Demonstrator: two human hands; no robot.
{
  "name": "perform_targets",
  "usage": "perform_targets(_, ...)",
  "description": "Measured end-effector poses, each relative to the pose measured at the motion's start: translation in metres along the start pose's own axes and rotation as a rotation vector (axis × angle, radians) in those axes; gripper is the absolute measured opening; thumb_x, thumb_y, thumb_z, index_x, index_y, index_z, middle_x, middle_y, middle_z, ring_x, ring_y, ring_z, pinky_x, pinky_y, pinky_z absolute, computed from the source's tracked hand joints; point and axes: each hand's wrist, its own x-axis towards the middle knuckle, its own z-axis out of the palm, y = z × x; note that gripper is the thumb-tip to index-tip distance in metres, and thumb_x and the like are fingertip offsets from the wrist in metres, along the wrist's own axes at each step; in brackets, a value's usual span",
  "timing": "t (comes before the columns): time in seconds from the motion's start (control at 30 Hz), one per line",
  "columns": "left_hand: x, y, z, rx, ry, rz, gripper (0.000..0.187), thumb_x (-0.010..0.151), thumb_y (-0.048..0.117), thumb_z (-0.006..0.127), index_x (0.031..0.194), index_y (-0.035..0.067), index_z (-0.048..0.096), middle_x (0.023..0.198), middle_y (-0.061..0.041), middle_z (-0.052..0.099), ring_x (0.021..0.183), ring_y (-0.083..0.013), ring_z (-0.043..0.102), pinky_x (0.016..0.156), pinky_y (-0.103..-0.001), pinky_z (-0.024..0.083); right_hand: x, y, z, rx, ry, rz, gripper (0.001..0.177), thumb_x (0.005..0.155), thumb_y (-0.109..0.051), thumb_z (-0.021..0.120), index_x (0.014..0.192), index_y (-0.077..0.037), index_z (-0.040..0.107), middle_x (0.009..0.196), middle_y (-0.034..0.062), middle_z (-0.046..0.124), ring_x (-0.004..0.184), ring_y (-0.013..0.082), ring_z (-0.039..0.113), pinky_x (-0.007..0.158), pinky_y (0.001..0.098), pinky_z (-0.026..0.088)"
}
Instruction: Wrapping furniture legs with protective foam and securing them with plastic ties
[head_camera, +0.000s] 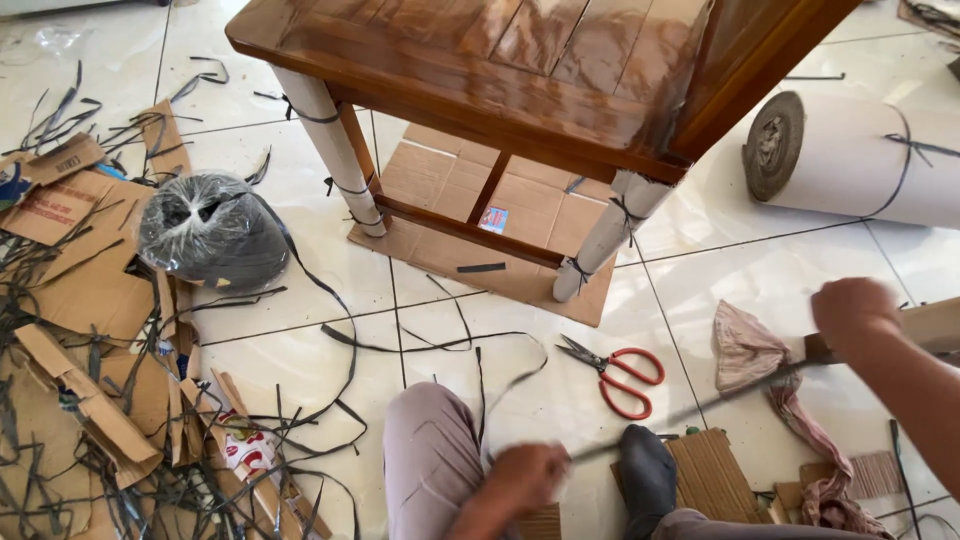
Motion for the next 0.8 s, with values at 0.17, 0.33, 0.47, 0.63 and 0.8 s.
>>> perform_targets(0.17,0.007,0.018,0.036,0.074,-0.270,0.361,0.031,0.099,0.016,0.053,0.125,0.014,0.070,0.127,-0.013,0.065,0.120,-0.0337,0.060,0.103,-0.052,0.044,-0.022,-0.005,-0.044,0.362,-0.004,-0.092,0.035,0.103,-0.032,0.049,0.130,-0.012,0.043,0.067,-0.0136,0.058,0.049,-0.0033,0.051,0.040,0.0096,0.048)
perform_targets(0.33,0.036,0.006,0.039,0.181,0.142,0.672,0.058,0.087,0.047,0.069,0.120,-0.001,0.061,0.104,-0.021,0.062,0.094,-0.0373,0.060,0.082,-0.049,0.046,-0.046,-0.040,-0.111,0.845,-0.102,-0.374,0.040,0.112,-0.027,0.027,0.142,-0.004,0.040,0.076,-0.0063,0.068,0.056,0.0046,0.060,0.051,0.0166,0.058)
perform_targets(0.47,0.055,-0.002,0.010,-0.197,0.448,0.343,0.040,0.089,0.026,0.067,0.125,0.010,0.065,0.130,-0.009,0.065,0.120,-0.0276,0.059,0.102,-0.040,0.045,-0.046,-0.037,-0.140,0.948,0.124,-0.447,0.026,0.106,-0.028,0.039,0.117,-0.015,0.059,0.102,0.0048,0.076,0.084,0.0206,0.074,0.079,0.0389,0.059)
perform_targets(0.63,0.076,-0.002,-0.038,-0.334,0.657,0.215,0.037,0.093,0.030,0.062,0.125,0.010,0.067,0.125,-0.007,0.069,0.110,-0.0265,0.067,0.095,-0.037,0.052,-0.023,-0.050,-0.166,0.947,0.150,-0.420,0.028,0.110,-0.043,0.034,0.118,-0.029,0.057,0.085,-0.0006,0.076,0.068,0.0174,0.070,0.066,0.0385,0.053)
perform_targets(0.8,0.126,-0.004,-0.066,-0.509,0.693,0.294,0.053,0.091,0.025,0.066,0.140,0.006,0.055,0.139,-0.011,0.063,0.119,-0.0298,0.065,0.098,-0.042,0.056,0.018,-0.088,-0.166,1.242,0.170,-0.444,0.031,0.108,-0.026,0.038,0.136,-0.024,0.051,0.081,0.0056,0.072,0.056,0.0156,0.063,0.052,0.0327,0.053)
